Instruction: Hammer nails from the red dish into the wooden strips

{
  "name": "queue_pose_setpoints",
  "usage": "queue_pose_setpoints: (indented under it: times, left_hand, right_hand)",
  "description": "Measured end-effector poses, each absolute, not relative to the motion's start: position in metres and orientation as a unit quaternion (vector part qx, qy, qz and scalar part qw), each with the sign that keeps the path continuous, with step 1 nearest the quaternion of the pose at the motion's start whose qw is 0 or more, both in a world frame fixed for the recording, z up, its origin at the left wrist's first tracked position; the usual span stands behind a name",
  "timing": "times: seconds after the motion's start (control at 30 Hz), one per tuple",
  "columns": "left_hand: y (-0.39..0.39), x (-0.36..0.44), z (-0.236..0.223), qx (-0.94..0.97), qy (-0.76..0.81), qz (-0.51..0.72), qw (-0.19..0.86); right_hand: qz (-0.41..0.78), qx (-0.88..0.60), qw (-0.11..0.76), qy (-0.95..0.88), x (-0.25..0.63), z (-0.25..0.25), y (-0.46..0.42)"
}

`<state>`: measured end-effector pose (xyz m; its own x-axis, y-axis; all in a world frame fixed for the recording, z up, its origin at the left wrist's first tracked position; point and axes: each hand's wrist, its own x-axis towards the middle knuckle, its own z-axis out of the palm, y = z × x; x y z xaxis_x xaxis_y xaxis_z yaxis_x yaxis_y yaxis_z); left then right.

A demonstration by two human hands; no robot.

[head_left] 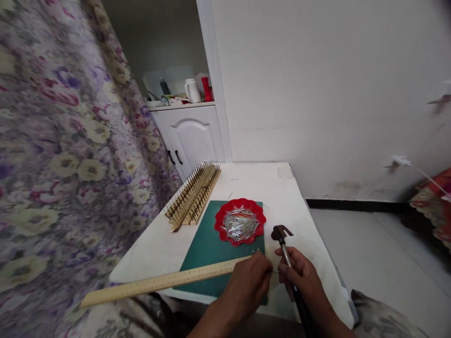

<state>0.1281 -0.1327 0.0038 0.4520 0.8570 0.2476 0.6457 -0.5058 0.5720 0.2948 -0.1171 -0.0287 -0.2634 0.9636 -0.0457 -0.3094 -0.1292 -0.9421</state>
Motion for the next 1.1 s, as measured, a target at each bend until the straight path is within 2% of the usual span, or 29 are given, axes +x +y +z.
queue_pose_setpoints:
  times: [0.1,0.27,0.37,0.6,0.87,1.1]
  left_hand:
    - [-0.133,0.133,0.003,0.750,0.469,0.359,0.296]
    - [-0.132,0.144,-0.010,0.501,0.443,0.486,0.563]
    - [-0.132,0.149,-0.019,0.447,0.413,0.524,0.595]
    - [-0.135,0.144,-0.010,0.464,0.435,0.549,0.542]
    - [-0.125,0.107,-0.014,0.596,0.545,0.501,0.311]
    - [-0.121,0.107,-0.031,0.638,0.567,0.447,0.270]
  right_hand:
    - [0.660,-0.359,0.493,-0.440,0.295,-0.026,-0.119]
    - [0.669,-0.348,0.500,-0.425,0.296,-0.025,-0.118]
    - [0.674,-0.342,0.492,-0.431,0.296,-0.027,-0.118]
    - [0.653,-0.377,0.477,-0.452,0.294,-0.026,-0.121]
    - [0.642,-0.393,0.487,-0.443,0.298,-0.023,-0.121]
    - [0.644,-0.392,0.477,-0.451,0.297,-0.021,-0.125]
